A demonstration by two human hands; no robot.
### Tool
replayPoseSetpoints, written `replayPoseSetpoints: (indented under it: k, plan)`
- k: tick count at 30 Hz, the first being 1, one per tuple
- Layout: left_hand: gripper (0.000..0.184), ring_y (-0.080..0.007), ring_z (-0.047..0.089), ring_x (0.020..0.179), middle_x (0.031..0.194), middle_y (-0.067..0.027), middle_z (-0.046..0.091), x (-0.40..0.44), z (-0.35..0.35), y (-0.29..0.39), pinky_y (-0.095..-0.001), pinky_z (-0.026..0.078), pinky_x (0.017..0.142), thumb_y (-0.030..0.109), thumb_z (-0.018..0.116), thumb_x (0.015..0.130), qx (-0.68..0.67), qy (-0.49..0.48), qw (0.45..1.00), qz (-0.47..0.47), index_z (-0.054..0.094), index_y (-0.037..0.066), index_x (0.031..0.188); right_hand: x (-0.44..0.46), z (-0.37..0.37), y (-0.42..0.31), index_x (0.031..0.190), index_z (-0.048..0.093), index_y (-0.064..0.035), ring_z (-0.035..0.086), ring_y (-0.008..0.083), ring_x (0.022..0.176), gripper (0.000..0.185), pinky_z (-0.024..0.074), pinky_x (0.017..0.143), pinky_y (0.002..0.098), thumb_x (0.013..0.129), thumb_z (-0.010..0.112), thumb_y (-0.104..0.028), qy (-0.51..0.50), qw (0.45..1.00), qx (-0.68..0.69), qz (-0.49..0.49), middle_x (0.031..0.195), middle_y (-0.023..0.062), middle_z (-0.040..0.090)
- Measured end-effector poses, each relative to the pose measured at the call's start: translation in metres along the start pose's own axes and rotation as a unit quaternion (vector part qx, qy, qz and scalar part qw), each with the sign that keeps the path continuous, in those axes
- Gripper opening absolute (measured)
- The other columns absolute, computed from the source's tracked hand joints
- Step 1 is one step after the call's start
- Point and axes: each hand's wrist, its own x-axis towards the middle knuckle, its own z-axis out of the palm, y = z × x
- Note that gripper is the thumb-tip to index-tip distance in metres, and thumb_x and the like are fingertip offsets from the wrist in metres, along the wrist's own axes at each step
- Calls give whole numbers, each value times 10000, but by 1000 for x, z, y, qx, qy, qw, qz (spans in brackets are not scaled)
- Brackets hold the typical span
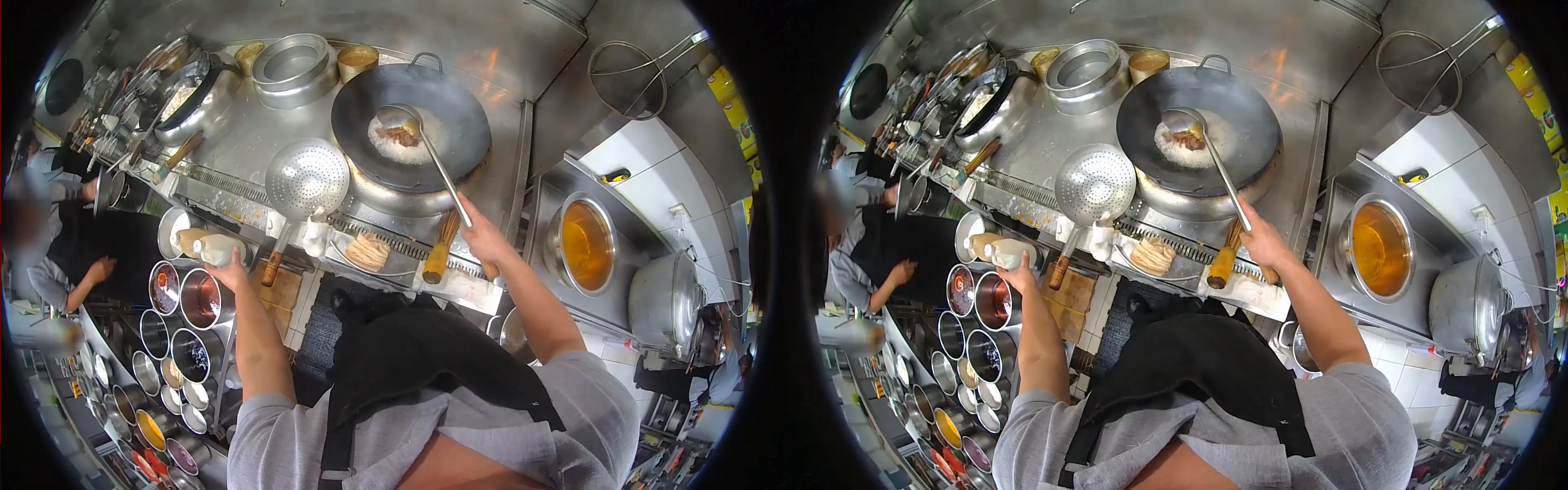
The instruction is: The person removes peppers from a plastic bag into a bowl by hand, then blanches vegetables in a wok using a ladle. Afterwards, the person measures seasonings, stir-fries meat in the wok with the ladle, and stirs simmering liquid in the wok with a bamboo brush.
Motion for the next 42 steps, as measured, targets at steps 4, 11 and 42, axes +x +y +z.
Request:
replayPoseSetpoints:
  k: [4, 11, 42]
  plan:
    - [1052, -362, 438, 1313, 1451, -241, 374, -5, 15, 41, -437, 355, 1138, 156, 889, 703, 33, 40, 998, -44, 194, -13, 1475, -28, -1, -27, 1577, 59, -310, 608, 456, 1090, 840, 466, 970, 485, 903, 506, -84, -57, 995, -61, 56, 1194, 334, 601]
    - [1044, -383, 514, 1235, 1375, -247, 466, 2, 20, 64, -452, 397, 1109, 224, 917, 632, 143, 58, 987, -46, 292, -19, 1432, 12, -6, -25, 1583, 75, -276, 636, 430, 1047, 813, 475, 957, 470, 912, 486, -69, 64, 990, 46, 114, 1132, 309, 642]
    - [1003, -325, 502, 1286, 1340, -120, 533, -97, 253, 400, -599, 398, 1028, 354, 863, 606, 480, -464, 577, 470, 366, 305, 1475, -104, 27, -59, 1594, 76, -187, 425, 100, 479, 841, 379, 456, 248, 899, 496, 30, -35, 821, 571, 4, 648, 1, 436]
